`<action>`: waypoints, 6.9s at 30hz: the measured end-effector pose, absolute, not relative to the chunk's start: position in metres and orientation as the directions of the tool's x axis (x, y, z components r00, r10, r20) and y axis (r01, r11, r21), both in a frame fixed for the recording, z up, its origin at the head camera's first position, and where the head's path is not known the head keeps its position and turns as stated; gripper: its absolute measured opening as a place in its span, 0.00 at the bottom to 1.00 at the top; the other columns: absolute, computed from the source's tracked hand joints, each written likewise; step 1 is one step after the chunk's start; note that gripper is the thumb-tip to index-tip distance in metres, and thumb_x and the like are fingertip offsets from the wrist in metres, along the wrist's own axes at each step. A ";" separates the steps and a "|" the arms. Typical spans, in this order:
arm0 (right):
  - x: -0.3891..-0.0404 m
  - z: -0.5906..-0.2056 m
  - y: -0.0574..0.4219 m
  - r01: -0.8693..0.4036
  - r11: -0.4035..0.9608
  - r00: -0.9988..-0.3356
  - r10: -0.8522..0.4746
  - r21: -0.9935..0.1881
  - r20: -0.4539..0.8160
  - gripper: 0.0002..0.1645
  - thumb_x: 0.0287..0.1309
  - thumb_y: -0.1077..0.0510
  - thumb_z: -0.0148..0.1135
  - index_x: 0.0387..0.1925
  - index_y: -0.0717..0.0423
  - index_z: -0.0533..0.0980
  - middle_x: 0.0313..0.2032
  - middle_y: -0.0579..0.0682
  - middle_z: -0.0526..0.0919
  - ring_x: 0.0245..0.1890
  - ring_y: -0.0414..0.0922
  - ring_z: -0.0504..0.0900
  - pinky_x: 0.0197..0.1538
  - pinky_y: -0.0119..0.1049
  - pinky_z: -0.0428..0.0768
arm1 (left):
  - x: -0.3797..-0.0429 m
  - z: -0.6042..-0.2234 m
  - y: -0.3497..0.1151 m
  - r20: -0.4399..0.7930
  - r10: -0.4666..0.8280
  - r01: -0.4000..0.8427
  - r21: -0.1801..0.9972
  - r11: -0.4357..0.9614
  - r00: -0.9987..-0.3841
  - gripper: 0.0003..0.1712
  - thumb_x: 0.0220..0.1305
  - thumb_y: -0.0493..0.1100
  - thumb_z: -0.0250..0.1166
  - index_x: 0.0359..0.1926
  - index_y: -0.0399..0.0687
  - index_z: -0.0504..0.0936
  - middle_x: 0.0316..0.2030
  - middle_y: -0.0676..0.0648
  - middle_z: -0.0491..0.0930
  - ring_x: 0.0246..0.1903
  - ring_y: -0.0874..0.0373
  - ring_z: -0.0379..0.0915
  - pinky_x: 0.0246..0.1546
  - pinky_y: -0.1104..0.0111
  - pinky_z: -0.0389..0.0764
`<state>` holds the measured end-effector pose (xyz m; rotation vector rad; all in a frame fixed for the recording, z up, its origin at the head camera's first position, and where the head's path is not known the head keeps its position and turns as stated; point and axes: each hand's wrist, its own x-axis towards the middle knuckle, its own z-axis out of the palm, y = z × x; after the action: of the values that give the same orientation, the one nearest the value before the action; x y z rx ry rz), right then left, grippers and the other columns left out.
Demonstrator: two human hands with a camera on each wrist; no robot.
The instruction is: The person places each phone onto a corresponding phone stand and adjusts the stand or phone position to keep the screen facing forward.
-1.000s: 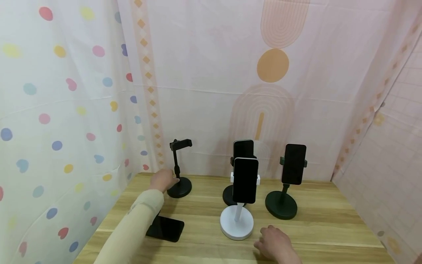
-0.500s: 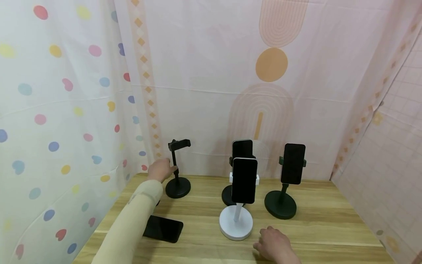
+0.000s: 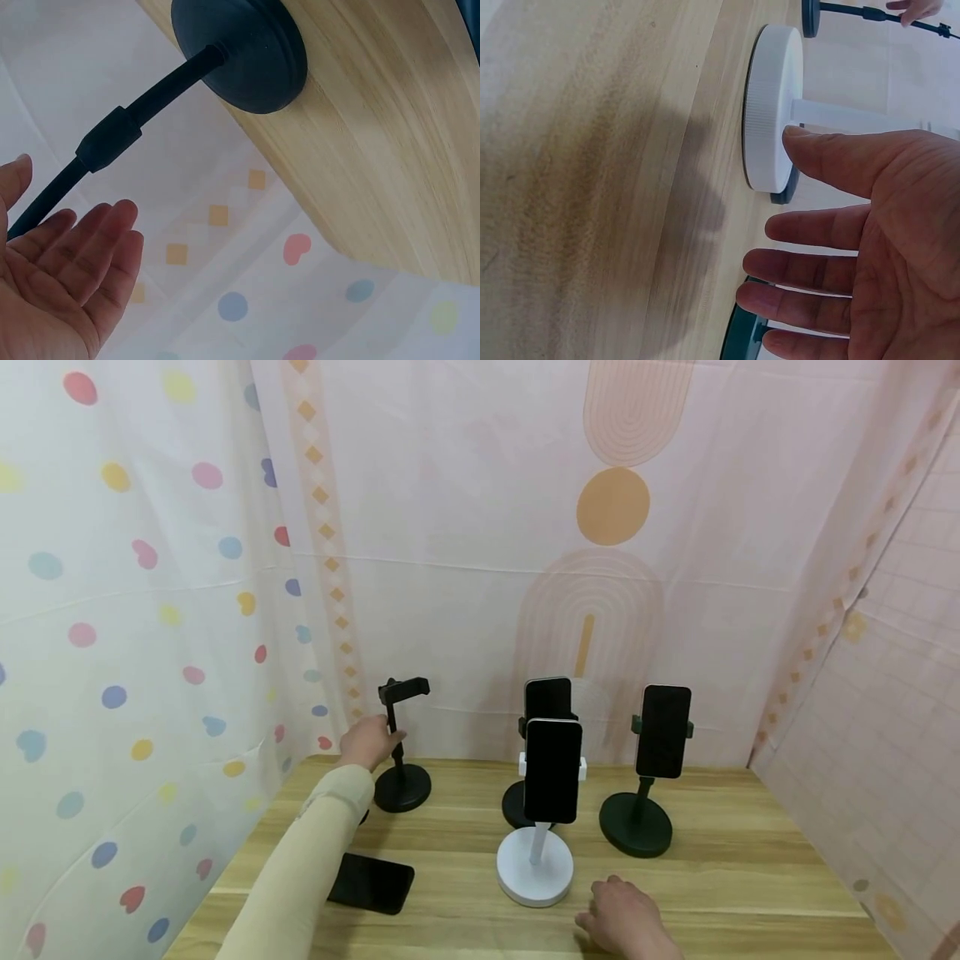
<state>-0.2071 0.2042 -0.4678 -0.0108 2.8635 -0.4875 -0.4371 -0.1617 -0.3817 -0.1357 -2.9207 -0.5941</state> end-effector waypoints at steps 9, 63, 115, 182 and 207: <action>-0.208 -0.470 0.203 0.019 0.941 -0.972 -0.062 -0.339 -0.226 0.24 0.57 0.49 0.71 0.44 0.65 0.80 0.38 0.57 0.79 0.40 0.55 0.79 0.49 0.55 0.77 | -0.443 -0.387 -0.168 0.197 0.024 0.118 0.479 0.870 -0.980 0.15 0.69 0.46 0.63 0.34 0.36 0.81 0.30 0.41 0.82 0.28 0.48 0.77 0.28 0.56 0.77; -0.217 -0.473 0.200 0.007 0.928 -0.968 -0.087 -0.372 -0.236 0.20 0.56 0.50 0.72 0.39 0.62 0.80 0.34 0.52 0.78 0.34 0.50 0.76 0.44 0.50 0.78 | -0.408 -0.390 -0.090 0.260 0.239 0.329 0.396 0.857 -0.936 0.16 0.72 0.45 0.61 0.29 0.39 0.83 0.16 0.49 0.74 0.16 0.58 0.67 0.18 0.68 0.66; -0.217 -0.475 0.196 -0.025 0.927 -0.966 -0.118 -0.374 -0.228 0.17 0.56 0.50 0.71 0.34 0.59 0.78 0.29 0.50 0.75 0.30 0.48 0.73 0.40 0.48 0.77 | -0.388 -0.385 -0.081 0.343 0.235 0.380 0.457 0.804 -0.910 0.17 0.68 0.50 0.65 0.30 0.41 0.86 0.27 0.46 0.84 0.21 0.59 0.75 0.24 0.65 0.76; -0.235 -0.468 0.170 -0.253 0.927 -0.966 -0.260 -0.278 0.014 0.19 0.52 0.49 0.74 0.34 0.62 0.80 0.28 0.53 0.75 0.28 0.47 0.73 0.33 0.48 0.78 | -0.355 -0.285 -0.048 0.288 0.529 0.502 -0.169 0.848 -0.798 0.15 0.60 0.51 0.73 0.33 0.45 0.81 0.28 0.50 0.79 0.27 0.57 0.77 0.27 0.67 0.78; -0.248 -0.466 0.122 -0.481 0.871 -0.865 -0.453 -0.101 0.216 0.21 0.52 0.47 0.73 0.37 0.59 0.80 0.31 0.52 0.76 0.32 0.50 0.78 0.32 0.43 0.78 | -0.355 -0.279 -0.048 0.252 0.537 0.516 -0.148 0.844 -0.805 0.13 0.60 0.50 0.73 0.32 0.46 0.84 0.26 0.51 0.81 0.24 0.60 0.76 0.28 0.67 0.78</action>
<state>-0.2478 0.1221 -0.4655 -0.8101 3.2177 -0.2528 -0.3546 -0.0477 -0.2787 -0.7994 -2.7377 0.1044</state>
